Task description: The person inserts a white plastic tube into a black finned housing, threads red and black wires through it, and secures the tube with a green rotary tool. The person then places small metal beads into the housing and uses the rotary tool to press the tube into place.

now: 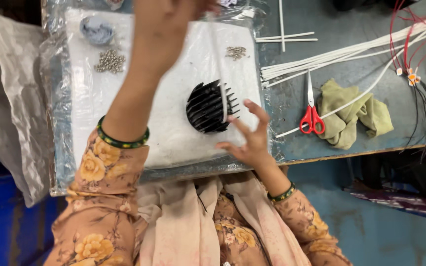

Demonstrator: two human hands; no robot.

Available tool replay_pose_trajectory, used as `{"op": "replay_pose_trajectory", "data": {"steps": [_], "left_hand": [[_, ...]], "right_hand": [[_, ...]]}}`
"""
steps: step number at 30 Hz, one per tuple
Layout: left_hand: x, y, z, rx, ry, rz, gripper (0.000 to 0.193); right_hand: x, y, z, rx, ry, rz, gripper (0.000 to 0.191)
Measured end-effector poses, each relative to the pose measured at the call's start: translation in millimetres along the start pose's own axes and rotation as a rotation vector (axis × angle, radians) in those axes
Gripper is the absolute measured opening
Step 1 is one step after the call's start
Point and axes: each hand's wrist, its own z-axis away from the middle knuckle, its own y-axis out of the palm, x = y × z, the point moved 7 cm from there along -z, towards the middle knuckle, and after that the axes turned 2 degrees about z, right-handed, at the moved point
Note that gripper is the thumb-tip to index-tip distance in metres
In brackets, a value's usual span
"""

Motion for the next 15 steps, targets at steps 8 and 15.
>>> {"op": "replay_pose_trajectory", "data": {"steps": [8,15], "left_hand": [[95,-43,7,-0.294,-0.597,-0.109,0.018],[117,-34,23,-0.341,-0.799,-0.002,0.017]], "right_hand": [[-17,14,-20,0.264,-0.194,-0.127,0.077],[-30,17,-44,0.365,-0.226,-0.124,0.071]]}}
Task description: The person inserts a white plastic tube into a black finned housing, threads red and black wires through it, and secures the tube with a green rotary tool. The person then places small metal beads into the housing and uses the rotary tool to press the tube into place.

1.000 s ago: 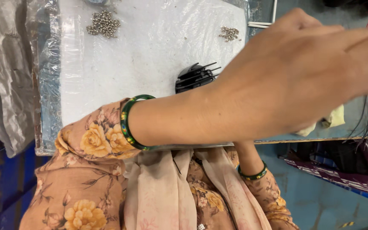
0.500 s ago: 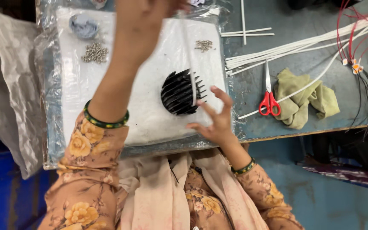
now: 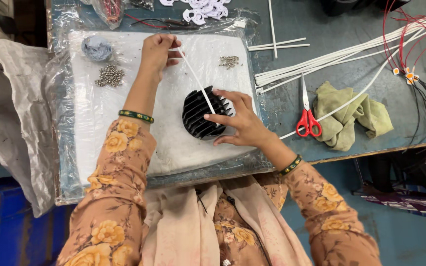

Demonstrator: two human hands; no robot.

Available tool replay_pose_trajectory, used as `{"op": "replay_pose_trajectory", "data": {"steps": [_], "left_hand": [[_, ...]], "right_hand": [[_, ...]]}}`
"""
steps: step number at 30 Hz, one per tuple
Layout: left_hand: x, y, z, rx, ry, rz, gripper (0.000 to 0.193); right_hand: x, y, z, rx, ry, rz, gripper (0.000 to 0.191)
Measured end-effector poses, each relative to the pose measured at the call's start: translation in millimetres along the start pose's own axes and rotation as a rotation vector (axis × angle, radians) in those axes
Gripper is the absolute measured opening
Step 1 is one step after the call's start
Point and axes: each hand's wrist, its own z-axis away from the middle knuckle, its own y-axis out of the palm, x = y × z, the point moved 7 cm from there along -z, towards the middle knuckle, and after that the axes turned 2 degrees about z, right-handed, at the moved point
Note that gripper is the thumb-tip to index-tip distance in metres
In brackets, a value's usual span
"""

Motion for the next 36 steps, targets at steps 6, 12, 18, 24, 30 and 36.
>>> {"op": "replay_pose_trajectory", "data": {"steps": [6,12,18,24,30,36], "left_hand": [[0,10,-1,0.006,0.015,-0.040,0.017],[4,25,2,0.135,-0.035,0.018,0.019],[4,33,20,0.363,-0.032,0.354,0.032],[23,20,55,0.371,-0.048,0.149,0.065],[12,4,124,0.122,0.320,-0.350,0.086],[-26,76,239,0.247,0.819,-0.652,0.028]], "right_hand": [[-12,-5,-34,0.232,-0.197,-0.211,0.074],[-20,4,-35,0.073,-0.159,-0.262,0.074],[-36,11,-7,-0.334,0.194,-0.677,0.079],[-11,16,41,-0.885,0.460,-1.893,0.094],[28,4,63,-0.684,0.366,-2.591,0.077],[16,11,94,-0.809,0.683,-2.231,0.089]]}}
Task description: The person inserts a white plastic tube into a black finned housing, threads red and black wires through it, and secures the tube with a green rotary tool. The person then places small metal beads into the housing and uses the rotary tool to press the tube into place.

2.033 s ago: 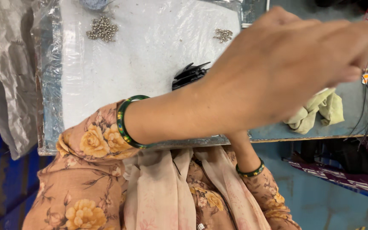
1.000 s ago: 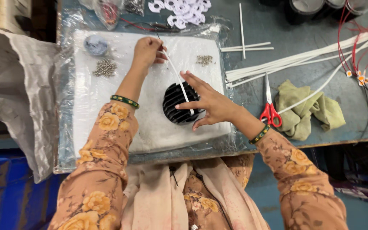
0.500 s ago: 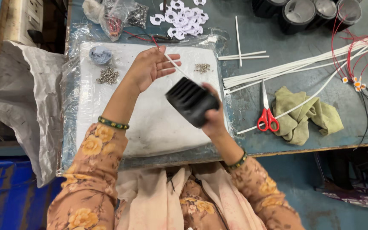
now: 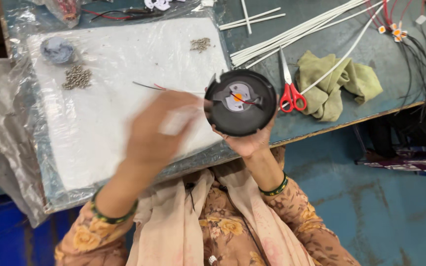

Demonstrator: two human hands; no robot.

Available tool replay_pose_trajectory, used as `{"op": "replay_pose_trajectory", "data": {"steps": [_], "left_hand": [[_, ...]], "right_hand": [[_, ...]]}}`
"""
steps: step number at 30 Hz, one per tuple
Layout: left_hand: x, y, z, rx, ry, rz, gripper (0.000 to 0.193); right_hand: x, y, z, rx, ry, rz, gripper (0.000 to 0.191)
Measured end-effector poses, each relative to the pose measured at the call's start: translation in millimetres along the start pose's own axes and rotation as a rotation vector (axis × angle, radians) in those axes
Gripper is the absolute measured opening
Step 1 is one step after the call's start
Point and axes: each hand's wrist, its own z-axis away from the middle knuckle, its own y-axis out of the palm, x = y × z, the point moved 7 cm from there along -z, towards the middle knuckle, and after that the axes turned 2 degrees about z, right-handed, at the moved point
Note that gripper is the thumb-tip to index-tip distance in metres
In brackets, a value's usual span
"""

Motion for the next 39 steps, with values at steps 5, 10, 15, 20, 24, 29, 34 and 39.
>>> {"op": "replay_pose_trajectory", "data": {"steps": [5,10,15,20,24,29,34,39], "left_hand": [[-16,57,-22,0.237,0.255,-0.345,0.031],[11,94,-25,0.358,0.290,-0.514,0.023],[33,113,-26,0.422,0.243,-0.630,0.021],[19,110,-17,0.331,0.289,-0.412,0.020],[20,121,-16,0.343,0.315,-0.545,0.017],[26,120,-11,0.285,0.285,-0.548,0.017],[29,103,-7,0.164,0.298,-0.420,0.019],[45,96,-5,0.215,0.244,-0.498,0.025]], "right_hand": [[-12,-26,3,-0.177,0.002,0.159,0.090],[-22,-43,5,-0.219,0.070,0.102,0.089],[-30,-63,3,-0.310,0.105,0.154,0.091],[-26,-66,2,-0.286,0.099,0.109,0.086],[-24,-65,0,-0.311,0.135,0.196,0.084],[-24,-63,-3,-0.327,0.157,0.227,0.083],[-26,-64,-5,-0.309,0.139,0.204,0.083],[-30,-60,-9,-0.259,0.140,0.215,0.086]]}}
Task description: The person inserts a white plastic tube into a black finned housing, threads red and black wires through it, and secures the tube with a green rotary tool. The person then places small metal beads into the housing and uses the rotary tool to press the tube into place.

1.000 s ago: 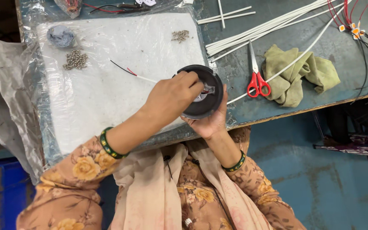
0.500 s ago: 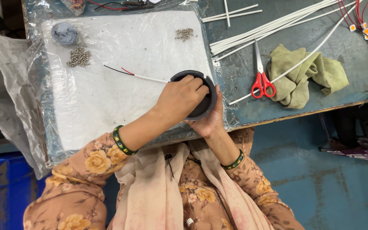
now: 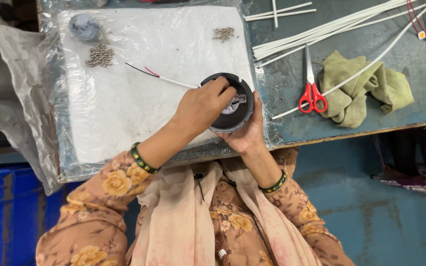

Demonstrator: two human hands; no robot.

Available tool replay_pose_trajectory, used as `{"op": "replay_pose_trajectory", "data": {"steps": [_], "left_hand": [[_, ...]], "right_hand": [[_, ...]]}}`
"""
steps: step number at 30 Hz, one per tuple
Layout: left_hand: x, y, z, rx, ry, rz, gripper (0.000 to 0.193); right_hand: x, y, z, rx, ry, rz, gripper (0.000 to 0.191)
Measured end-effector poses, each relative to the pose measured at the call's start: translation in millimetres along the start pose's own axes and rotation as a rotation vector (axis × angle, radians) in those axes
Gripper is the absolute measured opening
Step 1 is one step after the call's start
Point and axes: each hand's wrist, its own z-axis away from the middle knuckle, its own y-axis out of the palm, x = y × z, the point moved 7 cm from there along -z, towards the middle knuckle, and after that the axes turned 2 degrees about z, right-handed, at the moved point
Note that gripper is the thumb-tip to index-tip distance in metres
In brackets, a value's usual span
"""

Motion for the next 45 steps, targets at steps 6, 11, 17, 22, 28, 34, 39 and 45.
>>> {"op": "replay_pose_trajectory", "data": {"steps": [6,11,17,22,28,34,39,45], "left_hand": [[11,14,-7,0.021,-0.059,-0.082,0.024],[22,24,-8,0.143,-0.111,-0.130,0.020],[28,22,-9,0.143,-0.205,-0.095,0.013],[25,20,-13,0.082,-0.113,-0.072,0.017],[27,27,-20,0.122,-0.170,-0.158,0.021],[31,20,-22,0.126,-0.177,-0.162,0.023],[28,5,-8,0.000,-0.121,-0.134,0.025],[36,12,-3,0.104,-0.243,-0.125,0.016]], "right_hand": [[0,-1,-2,-0.111,-0.008,0.043,0.093],[-1,3,-1,-0.153,0.000,0.045,0.094],[2,6,-1,-0.211,0.017,0.061,0.098],[7,9,-3,-0.079,0.015,0.079,0.095],[7,8,-8,-0.042,-0.002,0.068,0.095],[9,14,-9,-0.113,-0.017,0.080,0.097],[9,24,-6,-0.084,-0.027,0.122,0.097],[10,26,-3,-0.103,-0.039,0.156,0.092]]}}
